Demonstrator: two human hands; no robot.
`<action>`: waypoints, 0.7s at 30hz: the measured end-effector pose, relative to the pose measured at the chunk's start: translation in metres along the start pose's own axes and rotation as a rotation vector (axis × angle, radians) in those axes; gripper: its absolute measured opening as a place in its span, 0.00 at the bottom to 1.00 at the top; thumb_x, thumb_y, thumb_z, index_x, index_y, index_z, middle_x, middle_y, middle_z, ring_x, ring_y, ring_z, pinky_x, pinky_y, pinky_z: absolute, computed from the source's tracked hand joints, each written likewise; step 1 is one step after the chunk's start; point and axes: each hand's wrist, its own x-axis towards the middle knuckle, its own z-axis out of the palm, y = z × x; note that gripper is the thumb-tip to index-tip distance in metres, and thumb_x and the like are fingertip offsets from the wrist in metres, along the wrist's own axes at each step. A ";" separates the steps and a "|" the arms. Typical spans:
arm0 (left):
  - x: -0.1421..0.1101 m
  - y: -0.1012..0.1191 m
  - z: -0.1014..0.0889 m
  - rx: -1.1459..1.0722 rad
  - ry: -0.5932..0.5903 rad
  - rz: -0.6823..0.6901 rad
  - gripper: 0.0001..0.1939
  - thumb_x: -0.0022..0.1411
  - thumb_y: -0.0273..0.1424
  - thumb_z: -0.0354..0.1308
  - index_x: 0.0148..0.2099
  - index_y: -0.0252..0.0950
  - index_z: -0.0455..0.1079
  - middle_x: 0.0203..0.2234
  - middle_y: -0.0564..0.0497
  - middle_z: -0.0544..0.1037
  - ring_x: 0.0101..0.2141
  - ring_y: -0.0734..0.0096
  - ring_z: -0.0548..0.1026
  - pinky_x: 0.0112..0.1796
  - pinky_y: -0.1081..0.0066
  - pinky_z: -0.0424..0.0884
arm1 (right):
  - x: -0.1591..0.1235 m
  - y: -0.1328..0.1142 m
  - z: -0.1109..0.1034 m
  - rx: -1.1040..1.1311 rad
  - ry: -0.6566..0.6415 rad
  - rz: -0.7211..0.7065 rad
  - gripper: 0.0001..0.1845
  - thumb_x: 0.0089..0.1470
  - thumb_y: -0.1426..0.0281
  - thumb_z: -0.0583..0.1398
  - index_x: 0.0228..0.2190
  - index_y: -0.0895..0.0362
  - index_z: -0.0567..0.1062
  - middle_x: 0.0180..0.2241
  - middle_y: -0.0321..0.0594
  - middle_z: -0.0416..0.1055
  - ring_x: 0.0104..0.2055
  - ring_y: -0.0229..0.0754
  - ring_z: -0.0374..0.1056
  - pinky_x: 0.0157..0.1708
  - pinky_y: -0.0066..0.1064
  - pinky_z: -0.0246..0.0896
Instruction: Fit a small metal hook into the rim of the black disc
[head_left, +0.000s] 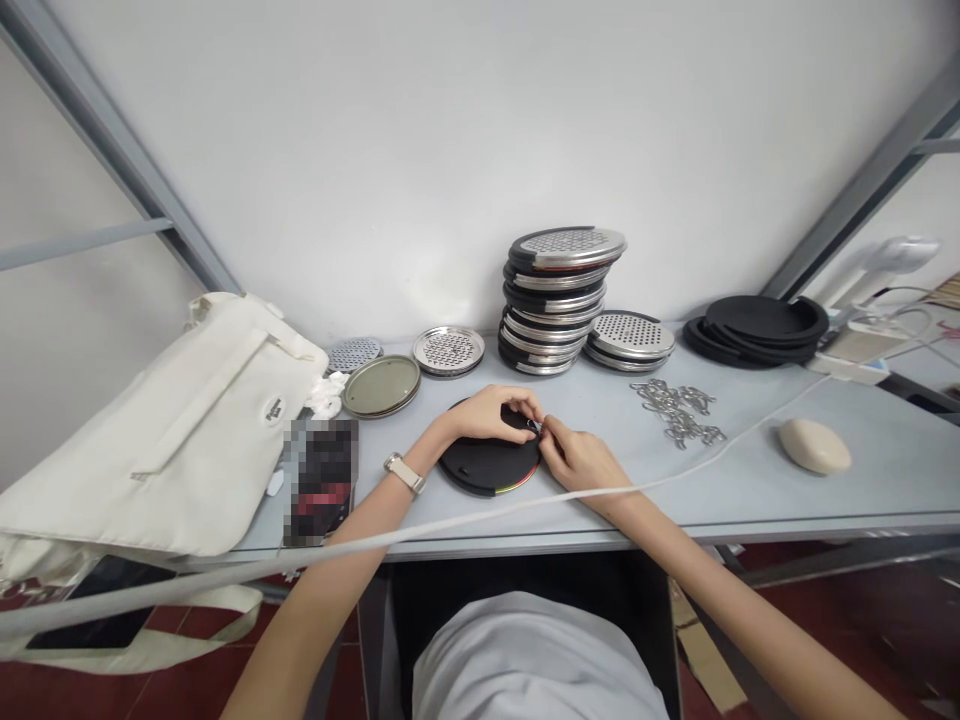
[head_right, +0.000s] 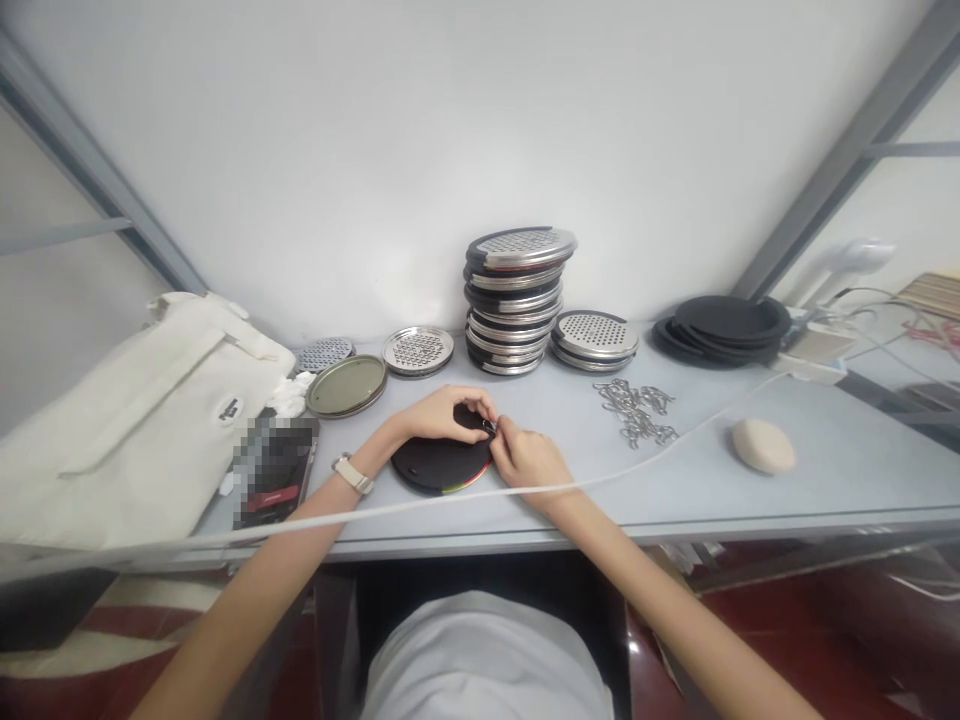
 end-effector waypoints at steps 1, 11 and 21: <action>0.000 0.000 0.000 0.003 0.002 -0.001 0.14 0.47 0.24 0.58 0.39 0.32 0.69 0.34 0.48 0.74 0.37 0.74 0.69 0.42 0.72 0.63 | 0.000 0.000 0.000 0.002 -0.001 -0.003 0.14 0.56 0.66 0.43 0.35 0.57 0.65 0.24 0.39 0.71 0.23 0.37 0.65 0.24 0.27 0.44; 0.000 -0.002 0.000 0.010 -0.004 0.019 0.14 0.48 0.25 0.58 0.40 0.31 0.69 0.34 0.48 0.74 0.37 0.73 0.69 0.41 0.72 0.63 | 0.000 0.001 0.000 -0.009 0.013 0.003 0.16 0.57 0.65 0.42 0.30 0.56 0.66 0.24 0.40 0.71 0.23 0.36 0.65 0.23 0.27 0.43; 0.000 -0.003 0.000 0.004 -0.003 0.026 0.14 0.48 0.25 0.58 0.40 0.31 0.69 0.34 0.48 0.74 0.37 0.74 0.69 0.41 0.73 0.63 | 0.001 0.000 0.001 -0.053 0.005 0.013 0.14 0.56 0.66 0.43 0.30 0.57 0.67 0.24 0.40 0.72 0.23 0.37 0.65 0.24 0.28 0.41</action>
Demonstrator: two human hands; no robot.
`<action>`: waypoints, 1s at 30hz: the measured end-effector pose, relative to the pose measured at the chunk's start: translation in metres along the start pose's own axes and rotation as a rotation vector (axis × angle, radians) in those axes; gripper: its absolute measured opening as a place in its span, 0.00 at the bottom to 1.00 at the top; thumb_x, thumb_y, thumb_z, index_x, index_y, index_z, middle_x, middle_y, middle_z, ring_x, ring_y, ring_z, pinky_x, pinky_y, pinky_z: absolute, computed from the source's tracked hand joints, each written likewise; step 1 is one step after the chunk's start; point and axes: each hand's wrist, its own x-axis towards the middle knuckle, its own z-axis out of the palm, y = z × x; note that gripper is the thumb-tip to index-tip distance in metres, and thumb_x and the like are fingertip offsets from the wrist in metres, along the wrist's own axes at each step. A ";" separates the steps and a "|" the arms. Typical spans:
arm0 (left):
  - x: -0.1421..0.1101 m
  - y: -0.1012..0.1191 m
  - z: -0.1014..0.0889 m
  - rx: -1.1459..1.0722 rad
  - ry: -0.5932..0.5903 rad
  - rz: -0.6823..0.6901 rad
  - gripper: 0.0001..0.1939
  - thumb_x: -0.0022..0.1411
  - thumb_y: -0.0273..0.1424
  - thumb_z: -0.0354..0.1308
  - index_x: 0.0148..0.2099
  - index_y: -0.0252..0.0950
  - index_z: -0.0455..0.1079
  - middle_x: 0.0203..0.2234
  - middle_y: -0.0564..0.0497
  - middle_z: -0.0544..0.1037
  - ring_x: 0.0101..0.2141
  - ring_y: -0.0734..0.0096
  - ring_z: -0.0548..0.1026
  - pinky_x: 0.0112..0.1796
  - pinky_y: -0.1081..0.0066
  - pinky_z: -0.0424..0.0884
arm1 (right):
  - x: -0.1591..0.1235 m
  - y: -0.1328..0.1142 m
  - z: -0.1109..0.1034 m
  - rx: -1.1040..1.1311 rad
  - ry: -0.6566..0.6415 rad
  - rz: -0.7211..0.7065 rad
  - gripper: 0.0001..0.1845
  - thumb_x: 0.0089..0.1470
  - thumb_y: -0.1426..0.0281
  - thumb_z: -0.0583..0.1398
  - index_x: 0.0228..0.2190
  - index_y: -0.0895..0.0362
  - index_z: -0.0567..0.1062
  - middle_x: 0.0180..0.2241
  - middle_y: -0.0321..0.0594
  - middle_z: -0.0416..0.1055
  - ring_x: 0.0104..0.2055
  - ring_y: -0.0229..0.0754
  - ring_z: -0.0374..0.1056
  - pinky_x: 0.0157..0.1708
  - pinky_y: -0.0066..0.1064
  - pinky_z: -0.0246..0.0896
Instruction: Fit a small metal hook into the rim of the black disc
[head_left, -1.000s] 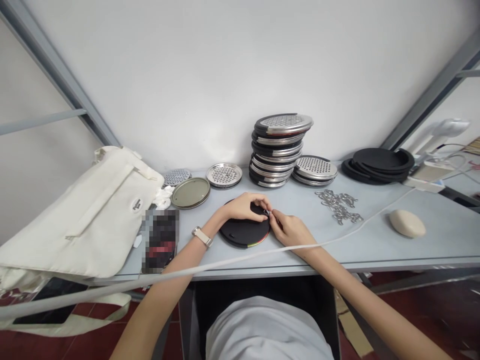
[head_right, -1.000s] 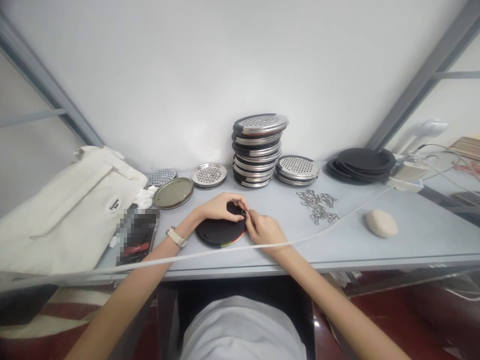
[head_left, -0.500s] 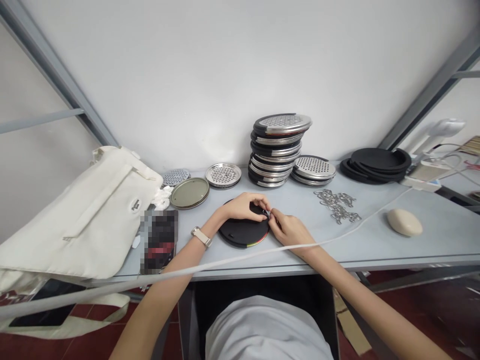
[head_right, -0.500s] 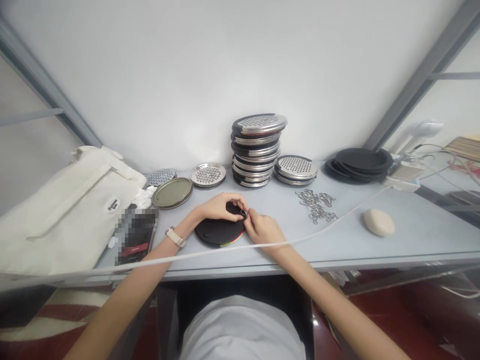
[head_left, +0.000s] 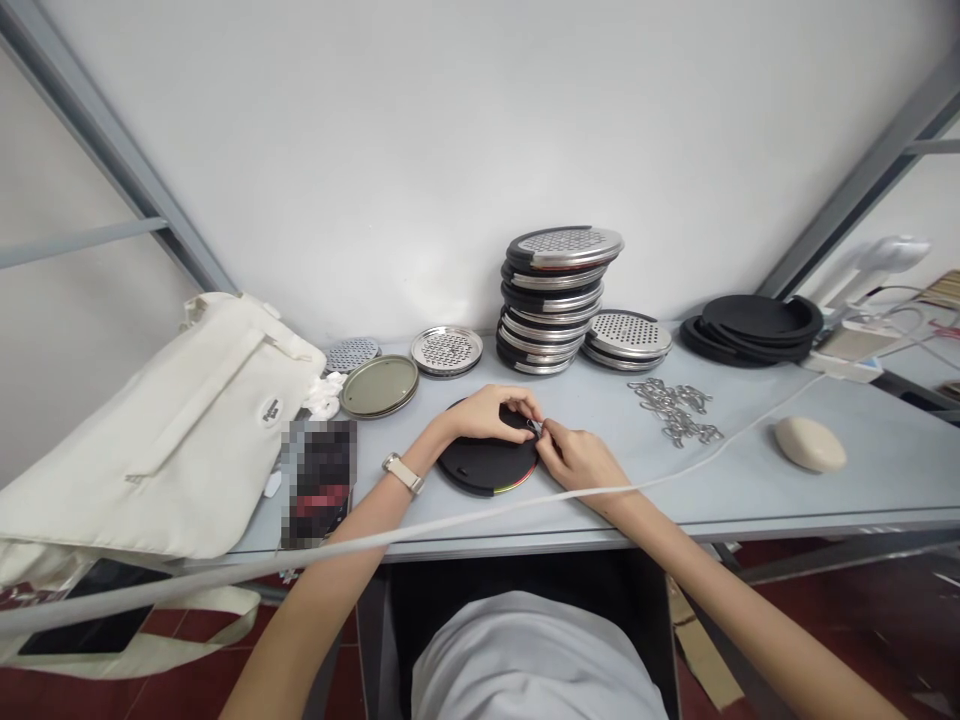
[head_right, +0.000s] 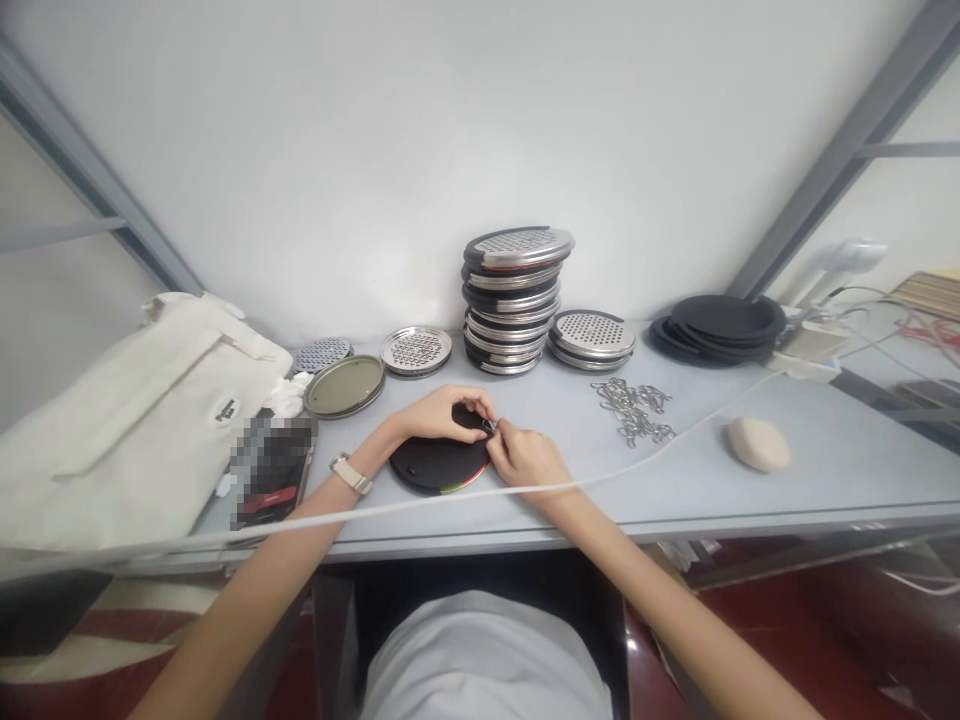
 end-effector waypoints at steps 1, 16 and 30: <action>0.000 0.000 0.000 -0.007 0.002 0.005 0.14 0.48 0.25 0.58 0.40 0.31 0.69 0.34 0.48 0.73 0.37 0.74 0.69 0.41 0.73 0.63 | 0.000 0.000 0.000 0.003 -0.001 0.003 0.14 0.56 0.67 0.44 0.30 0.57 0.66 0.24 0.40 0.72 0.23 0.37 0.65 0.23 0.28 0.41; 0.001 -0.001 -0.001 -0.036 -0.010 0.011 0.14 0.48 0.26 0.58 0.40 0.31 0.69 0.33 0.48 0.74 0.37 0.74 0.70 0.42 0.73 0.64 | 0.000 -0.001 -0.001 0.111 0.021 0.063 0.12 0.55 0.68 0.44 0.27 0.56 0.64 0.21 0.38 0.69 0.22 0.36 0.63 0.24 0.27 0.42; 0.000 -0.001 0.000 -0.029 -0.014 0.016 0.14 0.48 0.25 0.58 0.40 0.31 0.68 0.34 0.48 0.74 0.37 0.74 0.70 0.42 0.73 0.63 | -0.001 0.001 -0.002 0.075 -0.005 -0.006 0.14 0.56 0.67 0.43 0.31 0.57 0.65 0.23 0.40 0.70 0.22 0.36 0.64 0.24 0.27 0.43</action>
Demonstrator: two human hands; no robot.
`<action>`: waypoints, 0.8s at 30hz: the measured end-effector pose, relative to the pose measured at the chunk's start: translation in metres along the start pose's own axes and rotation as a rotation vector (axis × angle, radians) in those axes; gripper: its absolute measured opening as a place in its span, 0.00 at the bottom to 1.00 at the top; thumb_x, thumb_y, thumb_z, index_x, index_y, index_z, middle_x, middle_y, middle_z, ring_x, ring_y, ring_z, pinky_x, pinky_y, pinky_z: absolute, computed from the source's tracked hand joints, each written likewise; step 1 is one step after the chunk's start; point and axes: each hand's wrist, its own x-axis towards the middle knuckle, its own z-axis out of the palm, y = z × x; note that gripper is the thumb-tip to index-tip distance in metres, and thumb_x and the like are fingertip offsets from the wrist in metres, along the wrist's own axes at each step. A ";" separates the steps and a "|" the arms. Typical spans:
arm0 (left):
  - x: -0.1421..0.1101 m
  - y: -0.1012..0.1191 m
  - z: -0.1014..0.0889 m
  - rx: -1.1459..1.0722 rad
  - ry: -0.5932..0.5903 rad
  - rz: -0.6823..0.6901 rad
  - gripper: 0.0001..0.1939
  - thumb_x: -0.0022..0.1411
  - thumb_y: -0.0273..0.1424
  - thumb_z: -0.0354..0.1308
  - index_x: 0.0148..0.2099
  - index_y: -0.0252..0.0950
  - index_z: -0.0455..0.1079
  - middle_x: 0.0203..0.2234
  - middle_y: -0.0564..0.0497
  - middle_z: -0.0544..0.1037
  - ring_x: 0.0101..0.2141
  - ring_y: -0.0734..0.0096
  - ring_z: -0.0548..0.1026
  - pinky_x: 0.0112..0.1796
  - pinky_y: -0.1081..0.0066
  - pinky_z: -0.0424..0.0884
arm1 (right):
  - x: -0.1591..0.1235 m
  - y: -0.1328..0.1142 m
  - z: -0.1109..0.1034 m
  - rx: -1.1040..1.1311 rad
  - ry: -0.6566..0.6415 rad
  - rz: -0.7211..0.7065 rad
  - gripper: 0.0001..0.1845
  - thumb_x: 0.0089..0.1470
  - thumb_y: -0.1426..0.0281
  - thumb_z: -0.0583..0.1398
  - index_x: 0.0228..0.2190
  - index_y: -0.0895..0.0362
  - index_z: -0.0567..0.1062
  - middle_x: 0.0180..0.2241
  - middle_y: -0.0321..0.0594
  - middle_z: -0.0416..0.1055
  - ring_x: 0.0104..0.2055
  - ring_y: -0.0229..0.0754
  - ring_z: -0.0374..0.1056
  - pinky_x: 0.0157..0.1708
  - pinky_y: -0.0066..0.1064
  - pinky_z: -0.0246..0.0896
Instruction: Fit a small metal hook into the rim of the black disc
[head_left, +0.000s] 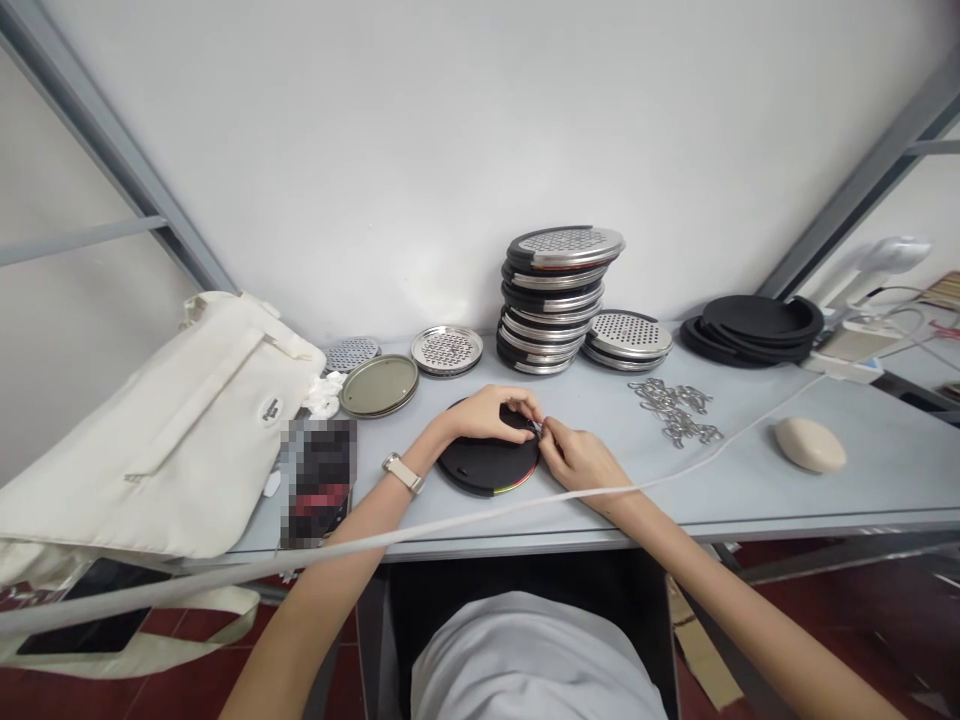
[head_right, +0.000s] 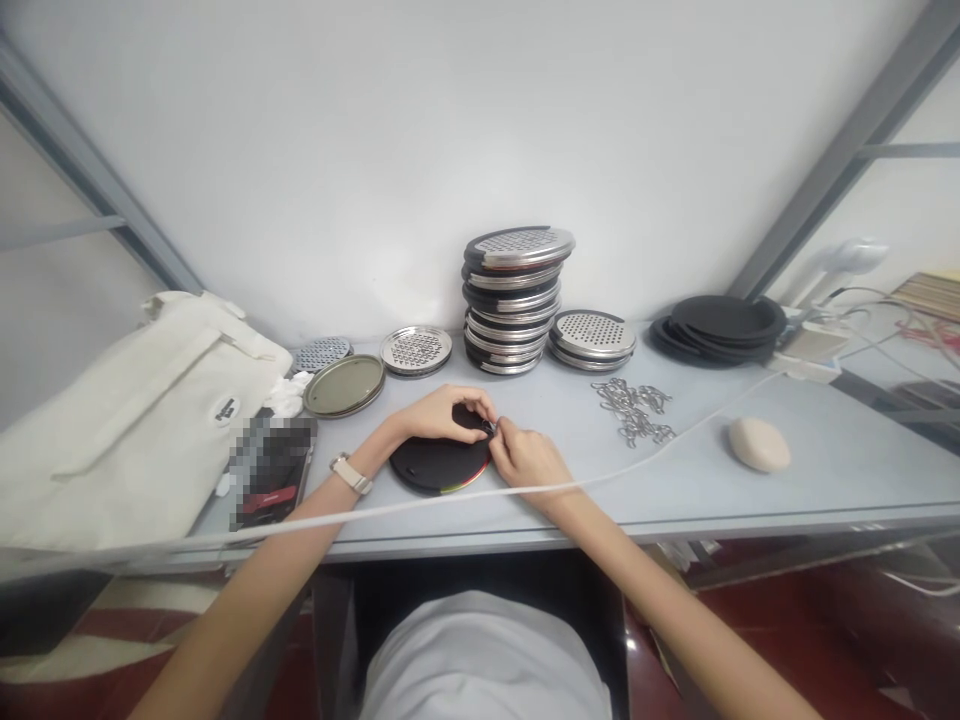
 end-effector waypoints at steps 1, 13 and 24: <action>0.000 0.000 0.000 0.009 0.003 -0.001 0.14 0.48 0.26 0.58 0.40 0.31 0.68 0.34 0.48 0.73 0.37 0.74 0.69 0.42 0.73 0.63 | 0.000 0.000 0.000 -0.013 -0.007 -0.010 0.14 0.57 0.67 0.42 0.32 0.57 0.65 0.24 0.40 0.71 0.22 0.37 0.64 0.24 0.27 0.43; 0.001 0.001 0.000 0.014 0.008 -0.026 0.14 0.47 0.25 0.58 0.40 0.31 0.68 0.34 0.48 0.74 0.37 0.75 0.70 0.42 0.74 0.64 | 0.000 -0.002 -0.001 -0.056 -0.009 -0.018 0.16 0.58 0.64 0.41 0.33 0.56 0.65 0.23 0.39 0.71 0.22 0.37 0.65 0.23 0.27 0.42; 0.001 -0.001 0.001 -0.008 0.013 -0.021 0.14 0.47 0.25 0.58 0.40 0.31 0.68 0.34 0.48 0.74 0.37 0.74 0.70 0.41 0.72 0.64 | -0.001 -0.001 0.000 0.017 0.028 0.031 0.18 0.59 0.65 0.39 0.32 0.56 0.64 0.23 0.39 0.70 0.22 0.37 0.64 0.23 0.27 0.43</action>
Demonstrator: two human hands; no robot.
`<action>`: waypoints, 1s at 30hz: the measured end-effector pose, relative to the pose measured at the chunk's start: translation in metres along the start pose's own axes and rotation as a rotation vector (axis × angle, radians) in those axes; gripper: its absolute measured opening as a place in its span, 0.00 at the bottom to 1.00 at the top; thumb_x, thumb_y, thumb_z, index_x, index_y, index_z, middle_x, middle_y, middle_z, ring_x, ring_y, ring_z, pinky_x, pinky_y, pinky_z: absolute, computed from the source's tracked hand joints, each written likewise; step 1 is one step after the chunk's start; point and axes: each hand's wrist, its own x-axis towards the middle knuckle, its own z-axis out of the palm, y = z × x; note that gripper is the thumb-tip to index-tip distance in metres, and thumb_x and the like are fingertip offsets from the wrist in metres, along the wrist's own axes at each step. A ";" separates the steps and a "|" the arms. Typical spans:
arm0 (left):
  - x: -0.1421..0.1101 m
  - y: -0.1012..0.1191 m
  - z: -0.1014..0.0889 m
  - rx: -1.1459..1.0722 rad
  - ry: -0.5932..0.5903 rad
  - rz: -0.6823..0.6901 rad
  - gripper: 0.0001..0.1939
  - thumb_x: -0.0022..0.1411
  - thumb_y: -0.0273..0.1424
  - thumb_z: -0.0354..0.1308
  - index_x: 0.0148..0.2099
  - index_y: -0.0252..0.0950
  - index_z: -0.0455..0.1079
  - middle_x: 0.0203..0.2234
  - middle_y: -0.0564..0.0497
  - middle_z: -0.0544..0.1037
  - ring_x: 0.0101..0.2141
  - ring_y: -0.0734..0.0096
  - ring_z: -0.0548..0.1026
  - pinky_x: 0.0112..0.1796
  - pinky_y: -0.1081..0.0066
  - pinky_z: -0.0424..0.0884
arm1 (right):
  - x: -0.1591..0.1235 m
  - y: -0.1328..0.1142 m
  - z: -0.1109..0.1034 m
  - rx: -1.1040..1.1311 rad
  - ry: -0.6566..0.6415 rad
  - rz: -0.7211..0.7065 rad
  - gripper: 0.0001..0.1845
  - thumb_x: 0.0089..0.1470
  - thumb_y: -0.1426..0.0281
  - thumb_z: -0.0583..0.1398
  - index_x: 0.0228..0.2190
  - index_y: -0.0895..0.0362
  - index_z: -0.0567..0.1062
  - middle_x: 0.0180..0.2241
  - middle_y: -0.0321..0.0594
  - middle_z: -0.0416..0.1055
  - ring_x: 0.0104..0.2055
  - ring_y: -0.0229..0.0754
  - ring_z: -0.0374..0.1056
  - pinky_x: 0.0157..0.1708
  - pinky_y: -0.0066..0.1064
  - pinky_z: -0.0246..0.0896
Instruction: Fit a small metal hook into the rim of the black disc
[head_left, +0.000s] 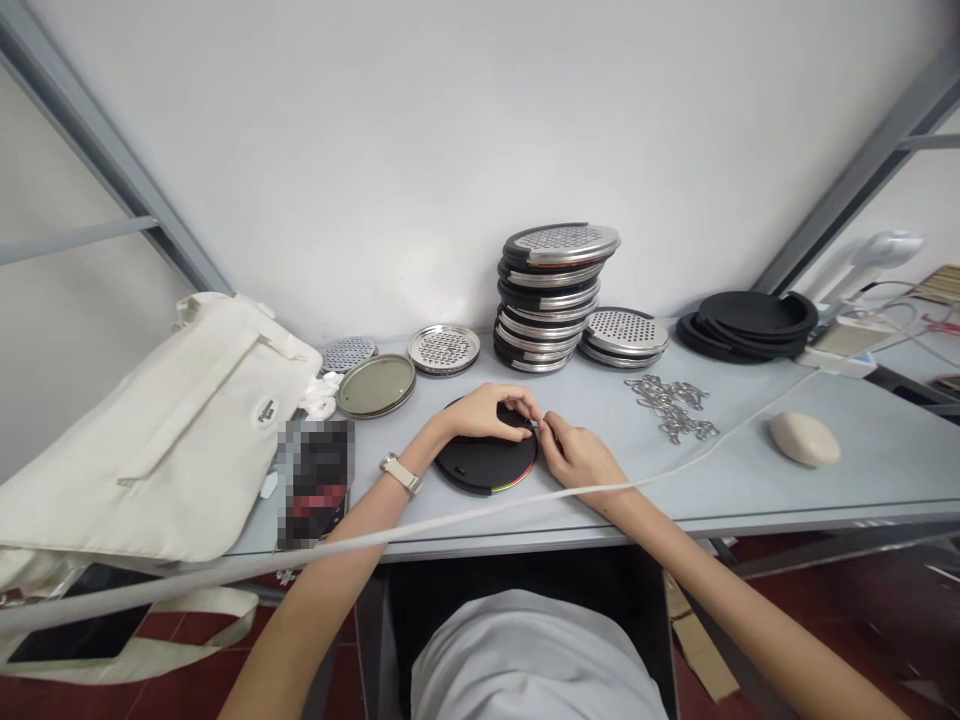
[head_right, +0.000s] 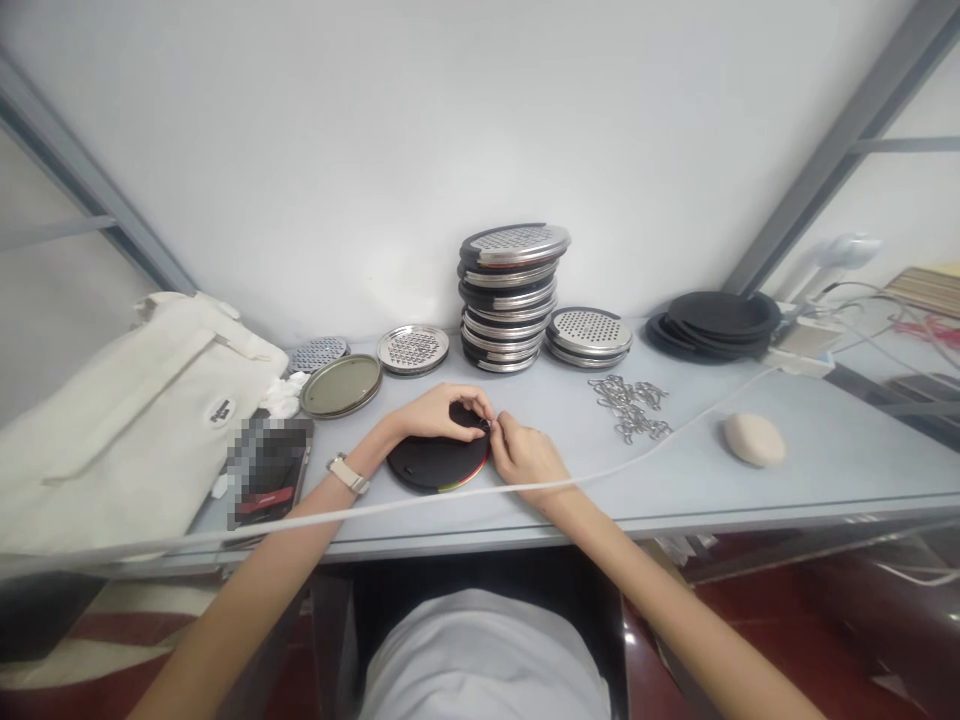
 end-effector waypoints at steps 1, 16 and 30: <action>0.000 0.000 0.000 -0.001 -0.002 -0.005 0.14 0.47 0.25 0.58 0.40 0.31 0.68 0.34 0.48 0.74 0.37 0.74 0.70 0.42 0.72 0.64 | 0.000 0.000 0.000 -0.002 -0.003 0.000 0.18 0.59 0.65 0.39 0.32 0.57 0.64 0.23 0.39 0.70 0.22 0.37 0.64 0.23 0.27 0.43; 0.000 0.001 0.001 0.072 0.027 0.023 0.14 0.45 0.23 0.57 0.38 0.31 0.67 0.34 0.49 0.73 0.36 0.74 0.69 0.41 0.72 0.64 | 0.001 0.001 0.000 -0.066 -0.018 -0.084 0.18 0.59 0.65 0.40 0.38 0.57 0.65 0.27 0.40 0.73 0.23 0.37 0.66 0.24 0.27 0.44; 0.000 0.001 0.000 -0.026 0.033 0.000 0.13 0.44 0.22 0.59 0.37 0.30 0.68 0.32 0.48 0.74 0.34 0.75 0.70 0.40 0.73 0.65 | 0.000 0.000 -0.002 -0.082 -0.038 -0.062 0.17 0.59 0.65 0.40 0.36 0.56 0.65 0.27 0.41 0.73 0.23 0.37 0.66 0.24 0.27 0.44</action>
